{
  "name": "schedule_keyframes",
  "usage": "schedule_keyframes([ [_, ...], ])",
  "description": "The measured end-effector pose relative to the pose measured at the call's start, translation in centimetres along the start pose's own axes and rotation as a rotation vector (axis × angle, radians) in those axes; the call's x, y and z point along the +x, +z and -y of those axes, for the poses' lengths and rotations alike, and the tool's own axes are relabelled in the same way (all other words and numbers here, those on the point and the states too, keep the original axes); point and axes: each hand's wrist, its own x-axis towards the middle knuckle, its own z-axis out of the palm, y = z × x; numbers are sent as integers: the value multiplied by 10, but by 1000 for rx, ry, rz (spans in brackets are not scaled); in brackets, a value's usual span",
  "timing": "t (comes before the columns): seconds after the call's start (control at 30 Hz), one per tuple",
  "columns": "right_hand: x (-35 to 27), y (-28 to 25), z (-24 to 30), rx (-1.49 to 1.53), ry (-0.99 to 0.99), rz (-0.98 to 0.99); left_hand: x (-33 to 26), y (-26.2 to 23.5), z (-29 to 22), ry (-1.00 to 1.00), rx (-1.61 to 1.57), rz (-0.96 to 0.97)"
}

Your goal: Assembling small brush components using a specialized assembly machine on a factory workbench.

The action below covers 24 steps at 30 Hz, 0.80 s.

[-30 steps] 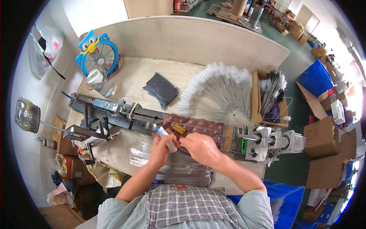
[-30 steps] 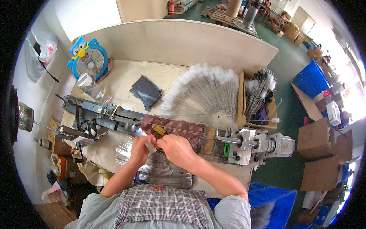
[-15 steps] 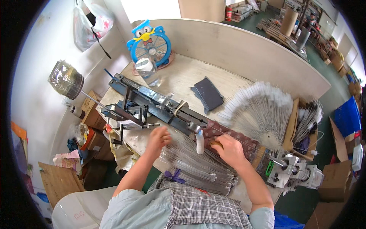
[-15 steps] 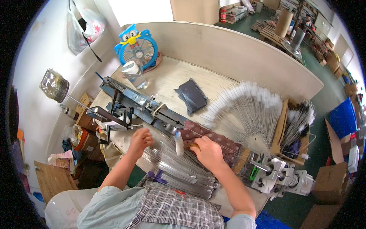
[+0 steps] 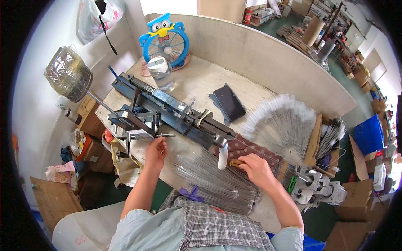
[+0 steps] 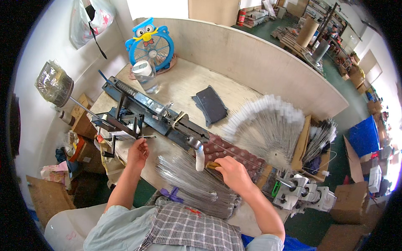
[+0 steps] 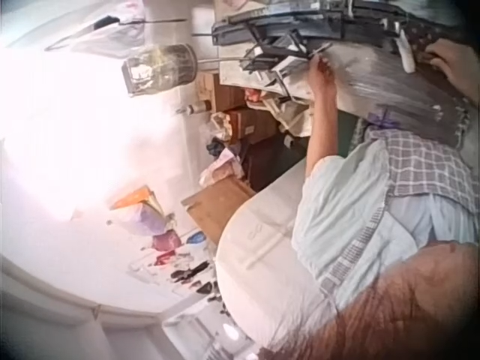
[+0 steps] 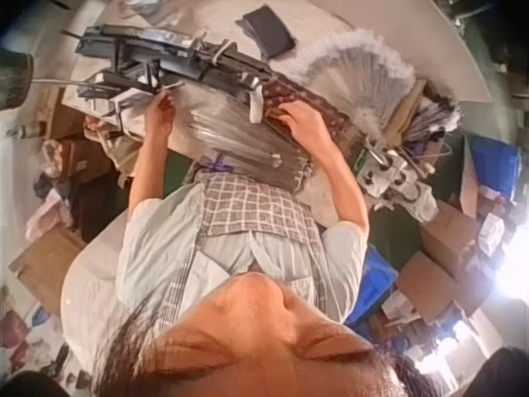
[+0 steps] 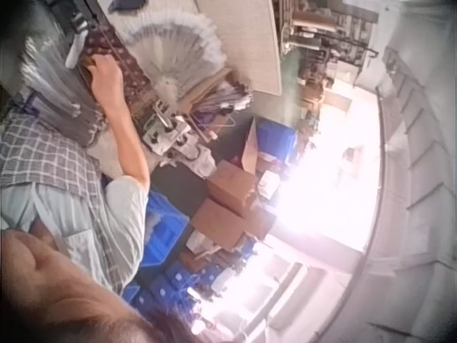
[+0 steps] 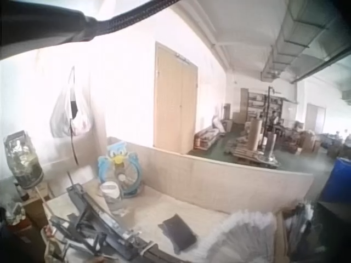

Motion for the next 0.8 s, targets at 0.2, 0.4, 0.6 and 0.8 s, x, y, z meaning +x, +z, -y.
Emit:
schedule_keyframes([
  [0.2,-1,-40,10,-86,-122,-180,-72,72,50,74,197,495],
  [0.4,-3,-57,-5,193,290,-236,-112,172,103,-66,170,779],
  [0.6,-21,-68,-17,361,398,-177,-105,185,122,99,310,871],
  [0.8,-27,-66,-38,585,393,-108,-116,188,119,74,350,724],
])
